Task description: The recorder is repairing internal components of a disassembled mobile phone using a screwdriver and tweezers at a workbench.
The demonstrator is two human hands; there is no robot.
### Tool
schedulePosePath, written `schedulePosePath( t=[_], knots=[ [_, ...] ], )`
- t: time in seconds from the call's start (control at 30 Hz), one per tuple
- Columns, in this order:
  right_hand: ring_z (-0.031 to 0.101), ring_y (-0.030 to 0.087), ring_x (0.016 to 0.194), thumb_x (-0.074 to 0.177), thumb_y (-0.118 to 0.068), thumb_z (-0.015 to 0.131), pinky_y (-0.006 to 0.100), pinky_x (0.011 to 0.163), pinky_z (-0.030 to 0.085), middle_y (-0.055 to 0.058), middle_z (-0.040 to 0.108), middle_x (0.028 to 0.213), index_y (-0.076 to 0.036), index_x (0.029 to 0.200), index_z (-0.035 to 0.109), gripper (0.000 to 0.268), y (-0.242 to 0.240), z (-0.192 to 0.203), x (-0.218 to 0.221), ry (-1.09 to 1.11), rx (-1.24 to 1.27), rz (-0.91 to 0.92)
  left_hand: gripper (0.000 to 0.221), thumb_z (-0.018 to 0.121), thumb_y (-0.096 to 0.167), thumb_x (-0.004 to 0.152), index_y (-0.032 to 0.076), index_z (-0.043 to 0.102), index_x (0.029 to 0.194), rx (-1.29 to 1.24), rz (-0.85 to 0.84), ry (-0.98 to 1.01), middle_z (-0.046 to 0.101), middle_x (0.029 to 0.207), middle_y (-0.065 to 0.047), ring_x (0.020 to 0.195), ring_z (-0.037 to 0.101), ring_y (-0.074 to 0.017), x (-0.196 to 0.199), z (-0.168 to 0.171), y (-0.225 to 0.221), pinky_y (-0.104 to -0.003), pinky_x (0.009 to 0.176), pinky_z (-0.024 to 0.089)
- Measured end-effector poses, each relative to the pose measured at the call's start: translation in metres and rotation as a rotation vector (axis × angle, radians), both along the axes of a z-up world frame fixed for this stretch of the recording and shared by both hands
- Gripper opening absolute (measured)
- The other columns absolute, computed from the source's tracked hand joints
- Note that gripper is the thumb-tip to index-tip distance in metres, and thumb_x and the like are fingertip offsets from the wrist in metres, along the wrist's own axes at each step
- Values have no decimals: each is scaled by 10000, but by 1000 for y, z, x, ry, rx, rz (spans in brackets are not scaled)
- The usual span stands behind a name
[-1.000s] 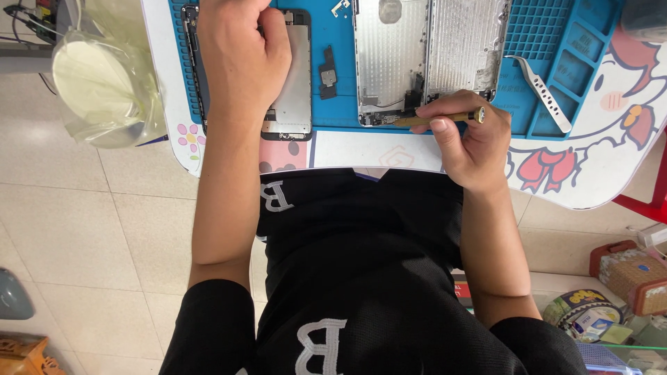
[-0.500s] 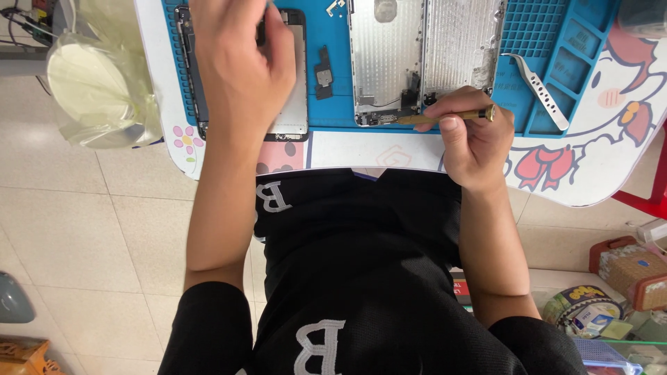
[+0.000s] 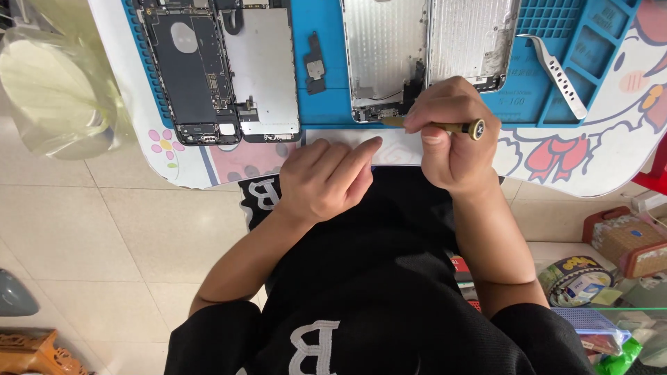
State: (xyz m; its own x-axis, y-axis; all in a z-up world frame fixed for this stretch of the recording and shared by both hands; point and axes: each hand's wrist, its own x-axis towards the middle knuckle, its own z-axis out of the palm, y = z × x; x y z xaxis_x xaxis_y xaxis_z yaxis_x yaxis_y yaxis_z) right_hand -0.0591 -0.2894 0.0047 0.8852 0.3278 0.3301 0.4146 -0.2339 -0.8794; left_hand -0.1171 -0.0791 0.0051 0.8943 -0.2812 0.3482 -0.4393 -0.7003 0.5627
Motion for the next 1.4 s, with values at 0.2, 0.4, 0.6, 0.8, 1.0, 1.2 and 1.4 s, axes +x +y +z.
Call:
schedulePosePath(
  t=[0.2,0.4,0.6,0.8,1.0,1.2,1.4],
  knots=[
    [643,223,814,1172,-405,502,316,744,543,85,646,899,-39,1030,567,397,5,-14,4,-19,14,-6,264,700,155,917,151,759,1174,96,-25,-126,546,777,44,677,536,-142,7,-11,3,-301,630,412],
    [632,224,784,1136,-445,508,322,731,532,67,627,855,-55,998,572,419,3,-16,2,16,15,-17,260,687,190,894,165,778,1135,128,-19,-163,533,761,61,659,513,-129,9,-13,2,-287,620,395],
    [644,215,781,1141,-445,512,316,739,548,65,646,864,-58,1001,572,416,4,-17,3,-30,-4,-20,240,683,190,898,173,774,1120,145,-15,-166,532,765,66,662,511,-127,9,-12,2,-285,621,389],
    [636,219,804,1160,-420,499,307,735,553,66,643,891,-38,1021,567,412,2,-18,2,-31,13,3,239,684,175,892,155,770,1114,150,-12,-180,535,773,55,667,509,-129,8,-11,1,-289,619,389],
    [637,226,792,1158,-382,502,321,715,536,75,640,885,-31,1008,569,388,2,-17,4,-41,-14,22,243,686,168,894,148,763,1124,130,-7,-157,524,775,50,674,508,-132,7,-9,-1,-293,627,397],
    [608,209,761,1160,-380,480,313,707,541,114,599,907,3,1061,526,398,1,-19,0,24,136,-6,247,691,164,883,146,764,1119,127,-9,-150,512,766,44,665,495,-136,7,-11,-1,-301,620,390],
    [580,176,697,1153,-399,486,299,694,524,133,563,880,-4,1071,505,404,-2,-20,-4,126,267,-22,216,773,68,980,115,709,1181,-179,13,63,612,863,-2,703,581,-163,2,6,3,-308,660,474]
  ],
)
